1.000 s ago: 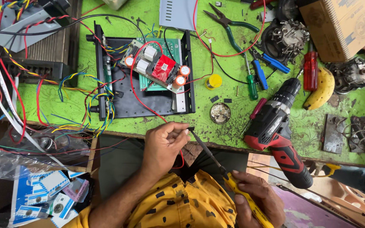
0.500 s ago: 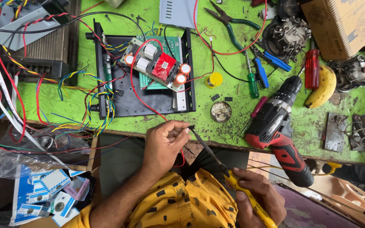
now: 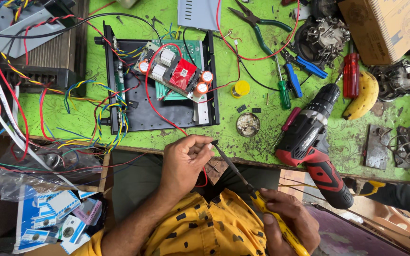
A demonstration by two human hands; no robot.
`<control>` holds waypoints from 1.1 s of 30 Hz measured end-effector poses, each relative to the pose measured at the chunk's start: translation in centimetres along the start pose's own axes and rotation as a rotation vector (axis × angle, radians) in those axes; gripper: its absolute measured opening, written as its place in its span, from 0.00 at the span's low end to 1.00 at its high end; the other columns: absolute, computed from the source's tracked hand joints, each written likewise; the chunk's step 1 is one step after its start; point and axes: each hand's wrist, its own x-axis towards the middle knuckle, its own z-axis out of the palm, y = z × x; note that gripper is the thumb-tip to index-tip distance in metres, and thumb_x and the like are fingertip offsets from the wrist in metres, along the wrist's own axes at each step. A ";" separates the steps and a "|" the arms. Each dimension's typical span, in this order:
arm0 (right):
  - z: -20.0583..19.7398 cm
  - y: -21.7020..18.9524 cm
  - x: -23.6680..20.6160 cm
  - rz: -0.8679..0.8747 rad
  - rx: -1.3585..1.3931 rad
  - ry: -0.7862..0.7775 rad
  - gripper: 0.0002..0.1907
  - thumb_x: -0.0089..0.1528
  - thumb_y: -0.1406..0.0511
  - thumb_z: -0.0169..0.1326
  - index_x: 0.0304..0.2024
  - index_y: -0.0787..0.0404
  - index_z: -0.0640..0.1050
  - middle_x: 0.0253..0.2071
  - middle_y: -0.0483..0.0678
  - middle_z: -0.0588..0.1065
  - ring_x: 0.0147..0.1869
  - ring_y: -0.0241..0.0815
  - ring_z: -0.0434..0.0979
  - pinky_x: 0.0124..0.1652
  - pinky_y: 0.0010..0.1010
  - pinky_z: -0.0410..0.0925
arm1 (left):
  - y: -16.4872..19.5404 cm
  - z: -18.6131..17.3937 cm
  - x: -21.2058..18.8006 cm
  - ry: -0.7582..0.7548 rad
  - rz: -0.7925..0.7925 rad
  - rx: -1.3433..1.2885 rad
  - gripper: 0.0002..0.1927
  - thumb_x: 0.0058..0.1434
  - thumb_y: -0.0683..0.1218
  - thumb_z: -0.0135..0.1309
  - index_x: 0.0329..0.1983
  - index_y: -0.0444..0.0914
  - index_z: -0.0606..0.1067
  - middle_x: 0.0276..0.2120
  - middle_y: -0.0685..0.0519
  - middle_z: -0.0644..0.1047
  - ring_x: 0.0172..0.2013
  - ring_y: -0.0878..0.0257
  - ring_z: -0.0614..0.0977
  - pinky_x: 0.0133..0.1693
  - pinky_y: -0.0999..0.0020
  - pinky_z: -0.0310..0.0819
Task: The person strips the insulation from a red wire using pliers and a utility knife, then solders the exposed end with a soldering iron. They repeat the stripping and soldering process on a second wire segment.
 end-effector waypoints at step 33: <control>0.1 -0.4 0.3 0.019 -0.035 -0.048 0.09 0.53 0.77 0.61 0.35 0.70 0.76 0.46 0.63 0.81 0.49 0.47 0.85 0.50 0.31 0.75 | -0.2 0.0 0.1 0.030 0.062 0.082 0.07 0.59 0.37 0.62 0.41 0.31 0.81 0.23 0.55 0.80 0.24 0.75 0.78 0.26 0.77 0.73</control>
